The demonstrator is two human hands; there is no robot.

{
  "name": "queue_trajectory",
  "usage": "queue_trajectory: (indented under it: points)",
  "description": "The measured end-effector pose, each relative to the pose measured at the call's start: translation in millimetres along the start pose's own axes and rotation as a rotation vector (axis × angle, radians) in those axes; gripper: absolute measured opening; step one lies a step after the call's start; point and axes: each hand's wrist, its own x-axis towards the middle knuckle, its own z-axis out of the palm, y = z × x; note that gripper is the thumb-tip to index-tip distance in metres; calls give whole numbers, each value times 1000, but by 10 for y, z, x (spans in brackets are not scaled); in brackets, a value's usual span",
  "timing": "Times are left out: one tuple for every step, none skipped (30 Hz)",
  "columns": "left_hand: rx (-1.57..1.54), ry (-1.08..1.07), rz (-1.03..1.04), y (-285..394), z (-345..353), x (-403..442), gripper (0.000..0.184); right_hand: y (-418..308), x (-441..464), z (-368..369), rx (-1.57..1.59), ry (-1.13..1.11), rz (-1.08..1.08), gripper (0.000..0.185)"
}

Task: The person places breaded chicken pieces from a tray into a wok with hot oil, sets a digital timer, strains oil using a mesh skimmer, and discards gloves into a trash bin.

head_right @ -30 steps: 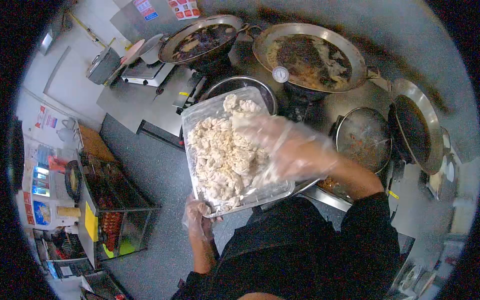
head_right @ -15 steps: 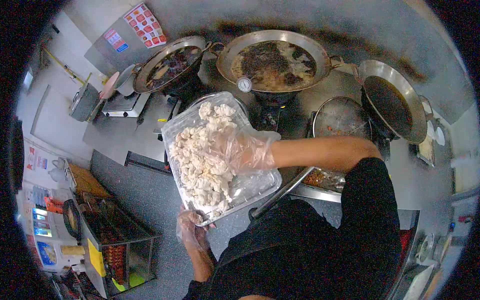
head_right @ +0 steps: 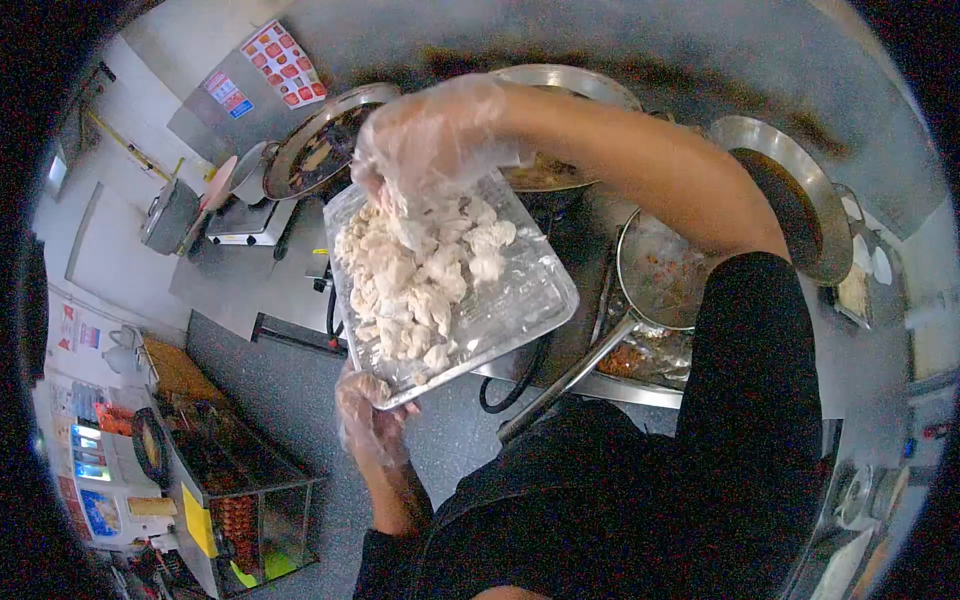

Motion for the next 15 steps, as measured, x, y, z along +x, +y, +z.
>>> queue_trajectory:
  points:
    - [34,17,-51,9,-27,17,73,-103,-27,-99,-6,-37,55,26]
    - [68,32,-103,14,-38,46,79,-182,-17,-152,-11,-32,60,26]
    - [7,68,-117,31,51,56,67,-234,-8,-191,-13,-37,84,27]
    - [6,59,-124,27,19,42,67,-289,-4,-219,-13,-43,110,27]
    - [15,69,-134,10,-33,52,64,-360,-5,-246,9,-20,170,29]
    - [23,78,-143,-12,-61,64,62,-383,1,-288,4,-15,183,29]
    - [52,101,-105,-39,-97,27,62,-365,21,-323,-57,34,112,30]
    - [52,92,-110,-77,-154,12,62,-347,27,-362,-117,81,40,31]
    - [51,80,-108,-120,-234,20,66,-329,36,-390,-143,89,80,29]
    - [50,68,-104,-138,-262,27,70,-260,6,-433,-144,92,86,29]
    - [94,59,-124,-55,-158,16,70,-165,-22,-484,-59,127,-87,26]
    - [94,55,-123,-60,-155,11,70,-86,-10,-531,-17,147,-174,25]
    - [74,18,-69,-75,-172,0,49,-8,3,-576,22,163,-262,24]
    - [52,-17,-14,-97,-188,-11,31,29,-10,-635,45,169,-279,24]
    - [52,-18,-11,-117,-206,-17,31,68,-51,-665,53,174,-245,23]
